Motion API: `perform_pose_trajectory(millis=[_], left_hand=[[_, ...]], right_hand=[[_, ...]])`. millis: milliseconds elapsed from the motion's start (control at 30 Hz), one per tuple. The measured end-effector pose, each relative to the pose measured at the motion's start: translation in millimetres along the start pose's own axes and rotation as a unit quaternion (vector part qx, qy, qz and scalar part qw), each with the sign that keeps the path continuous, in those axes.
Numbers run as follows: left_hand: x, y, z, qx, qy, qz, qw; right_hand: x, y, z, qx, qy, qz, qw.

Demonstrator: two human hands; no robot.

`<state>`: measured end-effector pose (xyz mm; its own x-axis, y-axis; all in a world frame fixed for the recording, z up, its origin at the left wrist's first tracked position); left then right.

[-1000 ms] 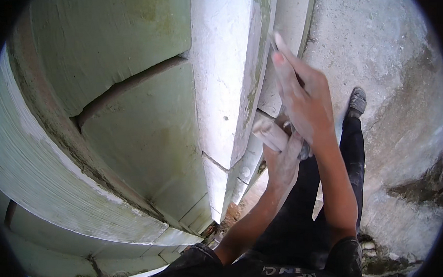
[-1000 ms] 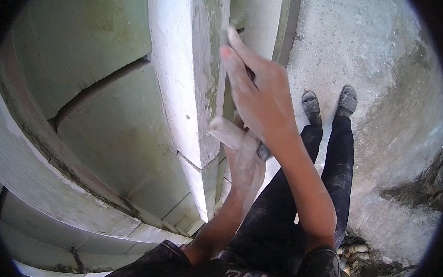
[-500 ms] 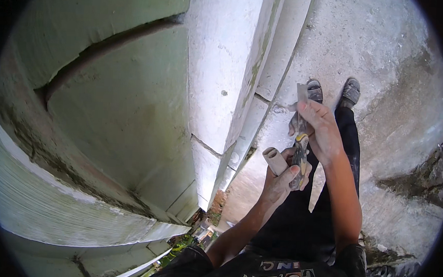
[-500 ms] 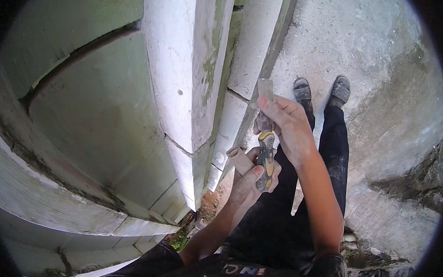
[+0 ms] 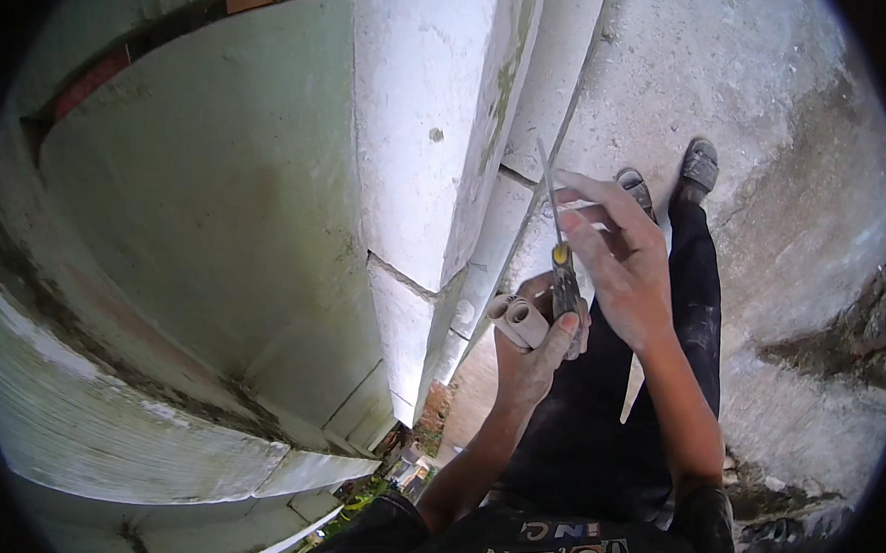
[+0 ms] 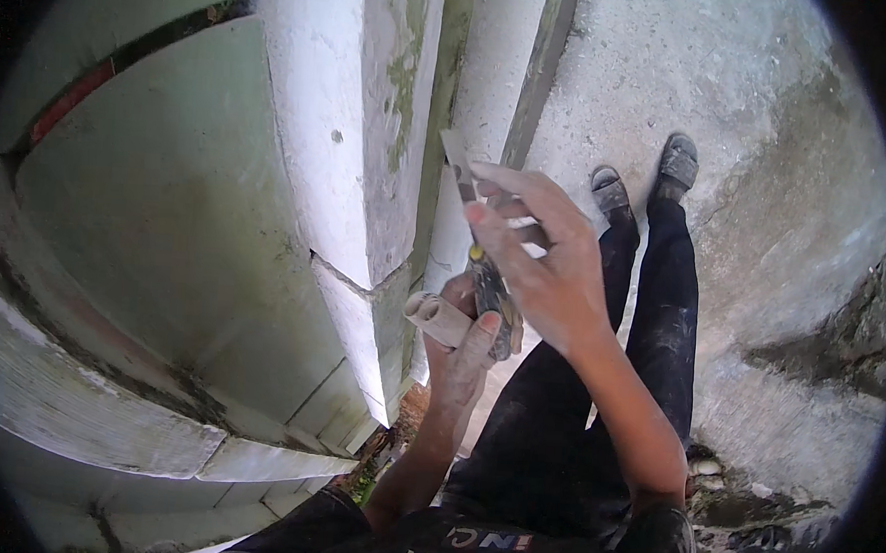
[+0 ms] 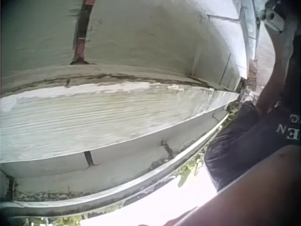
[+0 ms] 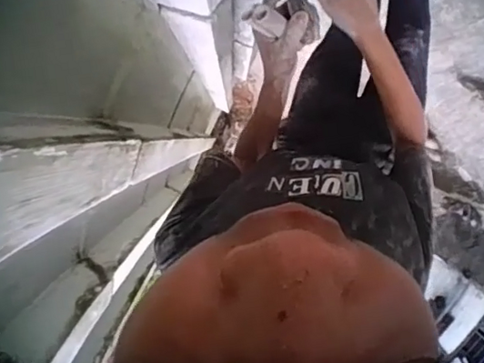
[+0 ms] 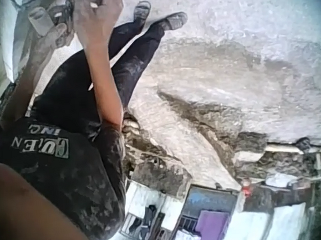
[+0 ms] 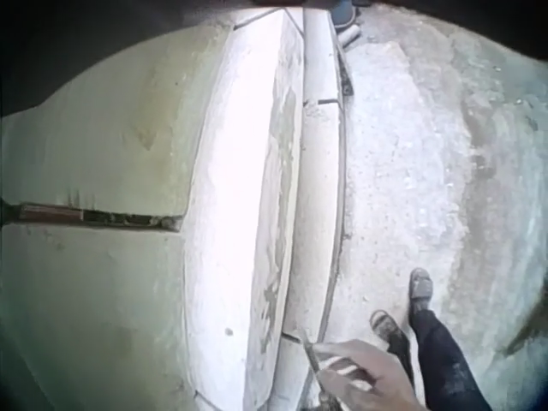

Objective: Applying and smoothing plaster or filler on a wall corner using a putty knife.

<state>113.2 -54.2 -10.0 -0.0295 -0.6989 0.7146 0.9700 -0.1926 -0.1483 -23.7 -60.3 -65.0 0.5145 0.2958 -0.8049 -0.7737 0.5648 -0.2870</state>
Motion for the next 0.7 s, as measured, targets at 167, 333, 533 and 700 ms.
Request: perform_pose_trajectory(millis=[167,333,533,700], left_hand=[[19.5,17.2,-1.4,0.047,-0.025,0.014,0.998],[29.0,32.6,-5.3,-0.004,-0.023,0.068,0.997],[36.9,47.8,-7.0,-0.027,0.029,0.108,0.993],[40.3,53.6,-7.4,-0.084,0.009,0.054,0.995]], right_hand=[[-10.1,-44.8,-3.8,0.042,0.026,-0.045,0.998],[-17.5,-63.2,-9.3,0.078,-0.012,-0.125,0.989],[-13.6,-78.9,-2.7,0.122,0.005,-0.123,0.985],[-12.3,-81.3,-5.2,0.156,0.018,-0.082,0.984]])
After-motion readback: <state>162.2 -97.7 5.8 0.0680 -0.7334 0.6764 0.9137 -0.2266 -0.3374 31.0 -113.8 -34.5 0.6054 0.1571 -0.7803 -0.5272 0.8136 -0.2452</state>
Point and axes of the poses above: each hand's wrist, its own z-axis away from the middle knuckle, its own y-axis out of the back of the hand, x = y × z, the point moved 2 cm from there along -z, towards the middle knuckle, and after that the axes turned 9 degrees about z, right-handed, at the moved point
